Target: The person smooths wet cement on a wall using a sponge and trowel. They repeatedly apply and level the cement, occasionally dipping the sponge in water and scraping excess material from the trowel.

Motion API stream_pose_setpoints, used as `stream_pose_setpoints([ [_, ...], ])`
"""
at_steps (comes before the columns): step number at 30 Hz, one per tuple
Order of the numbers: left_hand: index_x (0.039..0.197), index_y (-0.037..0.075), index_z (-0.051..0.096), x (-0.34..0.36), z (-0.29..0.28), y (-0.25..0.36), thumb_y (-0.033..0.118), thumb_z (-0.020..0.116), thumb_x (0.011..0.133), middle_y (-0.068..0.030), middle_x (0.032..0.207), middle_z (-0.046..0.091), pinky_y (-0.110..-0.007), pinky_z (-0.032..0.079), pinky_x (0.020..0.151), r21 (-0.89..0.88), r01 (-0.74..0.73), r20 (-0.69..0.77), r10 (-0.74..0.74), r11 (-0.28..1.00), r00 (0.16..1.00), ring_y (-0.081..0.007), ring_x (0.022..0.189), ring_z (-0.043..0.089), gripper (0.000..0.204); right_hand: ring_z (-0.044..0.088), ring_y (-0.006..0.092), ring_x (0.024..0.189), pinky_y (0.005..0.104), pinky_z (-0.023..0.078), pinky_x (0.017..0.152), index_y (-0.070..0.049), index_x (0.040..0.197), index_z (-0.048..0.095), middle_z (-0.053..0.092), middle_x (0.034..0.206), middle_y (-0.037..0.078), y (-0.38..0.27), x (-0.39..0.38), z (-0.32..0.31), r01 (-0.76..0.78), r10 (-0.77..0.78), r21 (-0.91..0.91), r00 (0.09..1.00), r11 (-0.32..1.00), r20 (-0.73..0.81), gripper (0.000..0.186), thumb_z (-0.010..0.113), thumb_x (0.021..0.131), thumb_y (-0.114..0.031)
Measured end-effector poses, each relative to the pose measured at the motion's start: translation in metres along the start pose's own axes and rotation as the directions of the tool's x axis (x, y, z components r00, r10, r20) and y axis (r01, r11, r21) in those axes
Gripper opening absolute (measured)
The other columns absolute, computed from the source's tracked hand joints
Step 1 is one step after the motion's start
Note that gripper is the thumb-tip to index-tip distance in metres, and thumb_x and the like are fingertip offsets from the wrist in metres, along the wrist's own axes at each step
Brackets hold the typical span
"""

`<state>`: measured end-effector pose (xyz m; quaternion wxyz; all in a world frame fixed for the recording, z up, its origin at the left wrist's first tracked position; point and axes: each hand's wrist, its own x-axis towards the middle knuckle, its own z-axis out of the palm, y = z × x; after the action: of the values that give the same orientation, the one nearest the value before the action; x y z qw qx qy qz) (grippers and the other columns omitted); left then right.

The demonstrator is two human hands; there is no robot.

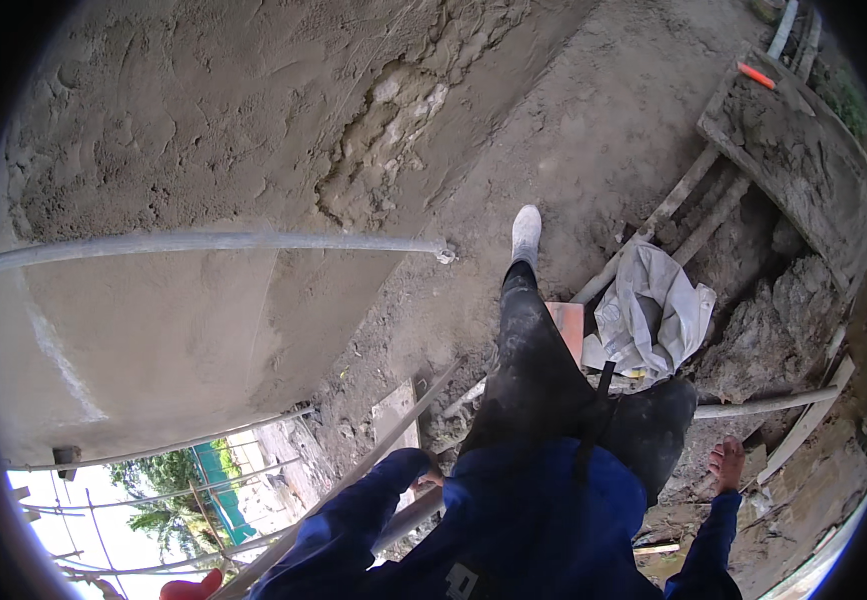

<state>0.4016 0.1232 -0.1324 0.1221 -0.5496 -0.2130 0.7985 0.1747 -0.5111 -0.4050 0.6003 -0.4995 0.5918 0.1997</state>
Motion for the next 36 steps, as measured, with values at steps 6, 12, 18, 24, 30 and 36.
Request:
stream_pose_setpoints([
  [6, 0.114, 0.003, 0.064, 0.09, -0.345, -0.055, 0.058, 0.064, 0.086, -0.0166, 0.092, 0.07, -0.042, 0.054, 0.075, -0.04, -0.337, -0.476, 0.279, 0.941, 0.834, -0.0278, 0.08, 0.068, 0.062, 0.059, 0.0191, 0.094, 0.0432, 0.049, 0.071, -0.016, 0.134, 0.051, 0.061, 0.108, 0.006, -0.03, -0.036, 0.189, -0.083, 0.096, 0.081, 0.978, 0.993, -0.185, 0.055, 0.057, 0.095, -0.053],
  [12, 0.138, 0.013, 0.053, 0.112, -0.63, -0.204, 0.048, 0.065, 0.086, -0.0161, 0.148, 0.047, -0.058, 0.034, 0.11, 0.114, 0.09, -0.898, 0.064, 0.989, 0.435, -0.037, 0.139, 0.042, 0.065, 0.061, 0.0267, 0.111, 0.0458, 0.054, 0.085, -0.013, 0.131, 0.056, 0.063, 0.121, 0.01, -0.064, -0.204, 0.381, -0.153, 0.199, 0.18, 0.94, 0.972, -0.276, 0.054, 0.052, 0.097, -0.054],
  [18, 0.137, 0.014, 0.061, 0.037, -0.685, -0.308, 0.048, 0.059, 0.086, -0.0151, 0.142, 0.058, -0.057, 0.042, 0.106, 0.002, 0.244, -0.612, -0.192, 0.97, 0.767, -0.0326, 0.132, 0.054, 0.061, 0.061, 0.0284, 0.115, 0.0433, 0.055, 0.09, -0.008, 0.131, 0.057, 0.061, 0.13, 0.012, -0.037, -0.309, 0.45, 0.097, -0.002, 0.439, 0.977, 0.893, -0.212, 0.054, 0.049, 0.099, -0.051],
  [24, 0.12, 0.008, 0.07, 0.057, -0.672, -0.319, 0.049, 0.06, 0.084, -0.0143, 0.116, 0.073, -0.04, 0.054, 0.095, 0.217, 0.166, -0.657, 0.018, 0.962, 0.754, -0.028, 0.111, 0.07, 0.055, 0.065, 0.0266, 0.104, 0.0423, 0.055, 0.087, -0.008, 0.133, 0.053, 0.065, 0.119, 0.01, 0.02, -0.327, 0.49, 0.125, -0.008, 0.523, 0.975, 0.843, -0.221, 0.052, 0.052, 0.1, -0.049],
  [30, 0.119, 0.009, 0.07, 0.062, -0.678, -0.319, 0.048, 0.061, 0.085, -0.0126, 0.114, 0.074, -0.04, 0.054, 0.093, 0.213, 0.196, -0.693, 0.007, 0.957, 0.721, -0.0271, 0.107, 0.071, 0.053, 0.065, 0.0245, 0.1, 0.0427, 0.055, 0.079, -0.008, 0.129, 0.053, 0.064, 0.115, 0.009, -0.033, -0.279, 0.601, 0.044, 0.003, 0.369, 0.992, 0.928, -0.126, 0.057, 0.051, 0.099, -0.057],
  [36, 0.123, 0.01, 0.07, 0.056, -0.676, -0.32, 0.052, 0.06, 0.084, -0.0136, 0.118, 0.072, -0.042, 0.053, 0.096, 0.244, 0.174, -0.662, 0.033, 0.954, 0.749, -0.0287, 0.111, 0.069, 0.058, 0.063, 0.0137, 0.085, 0.0291, 0.052, 0.065, -0.012, 0.133, 0.055, 0.063, 0.105, 0.004, -0.107, -0.268, 0.67, -0.089, 0.156, 0.344, 0.973, 0.935, -0.17, 0.059, 0.052, 0.098, -0.06],
])
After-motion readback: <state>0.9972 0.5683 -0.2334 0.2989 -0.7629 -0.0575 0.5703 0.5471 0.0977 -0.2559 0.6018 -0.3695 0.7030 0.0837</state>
